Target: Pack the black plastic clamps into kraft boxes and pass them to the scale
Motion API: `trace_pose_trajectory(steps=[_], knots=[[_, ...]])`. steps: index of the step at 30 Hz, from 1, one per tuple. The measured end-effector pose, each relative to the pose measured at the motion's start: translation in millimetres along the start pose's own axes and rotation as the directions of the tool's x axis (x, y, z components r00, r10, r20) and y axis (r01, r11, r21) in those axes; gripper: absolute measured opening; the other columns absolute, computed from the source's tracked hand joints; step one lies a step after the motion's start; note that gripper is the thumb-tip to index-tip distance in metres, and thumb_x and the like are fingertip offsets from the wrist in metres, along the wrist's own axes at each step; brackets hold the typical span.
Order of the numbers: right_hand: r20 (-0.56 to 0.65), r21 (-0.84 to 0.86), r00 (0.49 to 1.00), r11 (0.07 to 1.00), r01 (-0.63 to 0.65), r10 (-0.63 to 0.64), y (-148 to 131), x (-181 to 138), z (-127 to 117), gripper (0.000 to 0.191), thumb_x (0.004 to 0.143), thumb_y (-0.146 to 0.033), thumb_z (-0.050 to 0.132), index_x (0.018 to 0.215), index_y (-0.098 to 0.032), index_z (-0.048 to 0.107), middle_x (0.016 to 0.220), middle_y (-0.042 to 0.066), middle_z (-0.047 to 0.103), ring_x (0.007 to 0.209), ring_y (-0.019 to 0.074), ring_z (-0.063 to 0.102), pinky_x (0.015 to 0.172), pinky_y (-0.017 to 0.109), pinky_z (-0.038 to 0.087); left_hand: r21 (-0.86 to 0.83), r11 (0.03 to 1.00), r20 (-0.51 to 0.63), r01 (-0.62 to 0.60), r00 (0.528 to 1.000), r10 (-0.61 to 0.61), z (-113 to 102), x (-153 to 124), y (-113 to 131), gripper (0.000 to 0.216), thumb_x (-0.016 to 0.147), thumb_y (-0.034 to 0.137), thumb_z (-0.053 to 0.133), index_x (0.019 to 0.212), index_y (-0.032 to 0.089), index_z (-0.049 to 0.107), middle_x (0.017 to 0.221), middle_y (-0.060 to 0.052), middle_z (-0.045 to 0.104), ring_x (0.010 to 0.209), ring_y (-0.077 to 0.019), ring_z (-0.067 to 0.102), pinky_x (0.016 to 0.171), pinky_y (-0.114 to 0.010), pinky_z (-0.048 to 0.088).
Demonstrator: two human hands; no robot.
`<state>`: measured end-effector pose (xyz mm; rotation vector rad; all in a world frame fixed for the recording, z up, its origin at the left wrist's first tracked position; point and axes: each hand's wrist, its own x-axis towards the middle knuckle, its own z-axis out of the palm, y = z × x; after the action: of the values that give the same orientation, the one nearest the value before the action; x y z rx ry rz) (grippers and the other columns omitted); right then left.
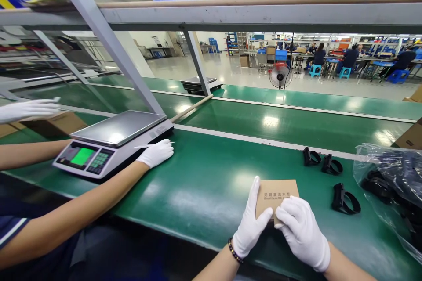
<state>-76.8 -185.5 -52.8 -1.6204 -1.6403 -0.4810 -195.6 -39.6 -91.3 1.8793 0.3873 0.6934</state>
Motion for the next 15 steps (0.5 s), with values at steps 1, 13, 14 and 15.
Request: trace_pose_trajectory(steps=[1, 13, 14, 15], knots=[[0.017, 0.036, 1.0, 0.999, 0.016, -0.017, 1, 0, -1, 0.019, 0.093, -0.018, 0.047, 0.111, -0.018, 0.054, 0.096, 0.008, 0.062, 0.095, 0.0216, 0.058, 0.094, 0.046, 0.047, 0.016, 1.0, -0.003, -0.005, 1.0, 0.005, 0, 0, -1, 0.075, 0.093, 0.041, 0.047, 0.152, 0.026, 0.005, 0.158, -0.012, 0.019, 0.142, -0.0269, 0.031, 0.115, -0.047, 0.032], [-0.001, 0.028, 1.0, 0.999, -0.024, 0.024, -3, 6, -2, 0.017, 0.094, -0.023, 0.053, 0.109, -0.019, 0.057, 0.103, 0.01, 0.062, 0.096, 0.0217, 0.058, 0.089, 0.041, 0.05, 0.053, 0.997, 0.029, -0.062, 0.998, 0.061, -9, 7, -6, 0.069, 0.092, 0.043, 0.049, 0.15, 0.025, 0.015, 0.157, -0.014, 0.02, 0.145, -0.0305, 0.022, 0.118, -0.054, 0.021], [0.043, 0.05, 0.999, 0.999, -0.019, 0.017, -2, 9, -5, 0.012, 0.094, -0.025, 0.052, 0.103, -0.019, 0.059, 0.097, 0.009, 0.062, 0.091, 0.0207, 0.058, 0.086, 0.04, 0.05, 0.06, 0.996, 0.033, -0.07, 0.997, 0.069, -9, 7, -6, 0.068, 0.092, 0.043, 0.048, 0.149, 0.026, 0.016, 0.157, -0.014, 0.021, 0.145, -0.0303, 0.021, 0.118, -0.054, 0.021], [0.063, 0.06, 0.998, 0.998, -0.023, 0.019, -2, 12, -7, 0.01, 0.094, -0.025, 0.052, 0.096, -0.019, 0.06, 0.091, 0.007, 0.062, 0.086, 0.0197, 0.058, 0.083, 0.038, 0.051, 0.074, 0.994, 0.037, -0.082, 0.996, 0.08, -9, 8, -5, 0.065, 0.093, 0.043, 0.048, 0.148, 0.026, 0.019, 0.156, -0.013, 0.022, 0.145, -0.03, 0.021, 0.118, -0.055, 0.021]])
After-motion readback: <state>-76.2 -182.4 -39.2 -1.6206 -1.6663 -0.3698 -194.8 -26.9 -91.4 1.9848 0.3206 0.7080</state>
